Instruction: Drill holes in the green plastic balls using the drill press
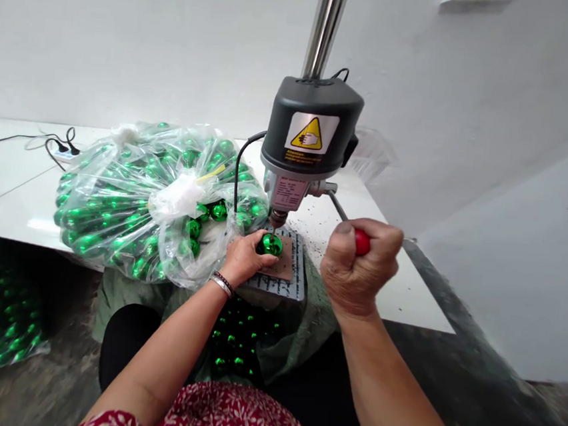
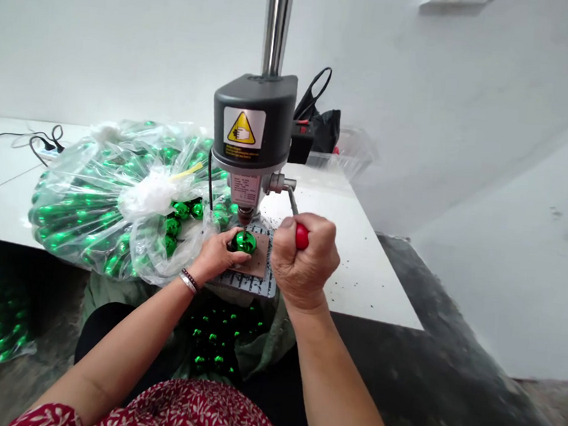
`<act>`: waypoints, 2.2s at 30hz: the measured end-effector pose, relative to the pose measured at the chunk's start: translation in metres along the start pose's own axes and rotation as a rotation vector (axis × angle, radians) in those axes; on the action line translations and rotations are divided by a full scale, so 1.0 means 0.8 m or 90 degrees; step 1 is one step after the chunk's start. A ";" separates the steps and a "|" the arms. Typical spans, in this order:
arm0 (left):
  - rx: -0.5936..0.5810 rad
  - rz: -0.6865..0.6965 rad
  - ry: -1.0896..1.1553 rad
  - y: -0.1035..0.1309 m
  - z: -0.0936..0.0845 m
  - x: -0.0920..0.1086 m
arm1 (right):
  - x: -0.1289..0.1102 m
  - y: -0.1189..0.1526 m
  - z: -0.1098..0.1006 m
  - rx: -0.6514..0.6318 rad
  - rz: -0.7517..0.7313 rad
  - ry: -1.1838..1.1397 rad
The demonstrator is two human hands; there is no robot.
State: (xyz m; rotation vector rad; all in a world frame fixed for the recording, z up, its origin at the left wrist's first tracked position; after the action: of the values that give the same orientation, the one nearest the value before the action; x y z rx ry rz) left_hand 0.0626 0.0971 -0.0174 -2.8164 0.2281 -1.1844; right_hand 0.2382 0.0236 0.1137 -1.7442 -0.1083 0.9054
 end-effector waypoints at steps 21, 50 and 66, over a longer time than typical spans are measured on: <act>-0.187 0.117 -0.077 0.105 -0.063 0.003 | -0.013 -0.110 0.035 -0.134 0.212 -0.037; 0.030 -0.066 0.470 0.046 -0.098 -0.030 | -0.013 -0.113 0.037 -0.140 0.219 -0.039; 0.007 -0.027 0.077 -0.005 -0.023 -0.013 | -0.017 -0.114 0.035 -0.171 0.234 -0.051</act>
State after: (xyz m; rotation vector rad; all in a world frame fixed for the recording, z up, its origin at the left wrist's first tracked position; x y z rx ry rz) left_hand 0.0425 0.1022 -0.0117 -2.7549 0.1701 -1.3630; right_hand 0.2440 0.0739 0.1954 -2.0157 0.0445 1.2753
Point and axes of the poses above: each hand's wrist, its own y-axis away from the middle knuckle, its own z-axis out of the palm, x = y × z, the point moved 7 cm from there along -y, towards the middle knuckle, and after that the axes turned 7 degrees about z, right-handed, at the moved point
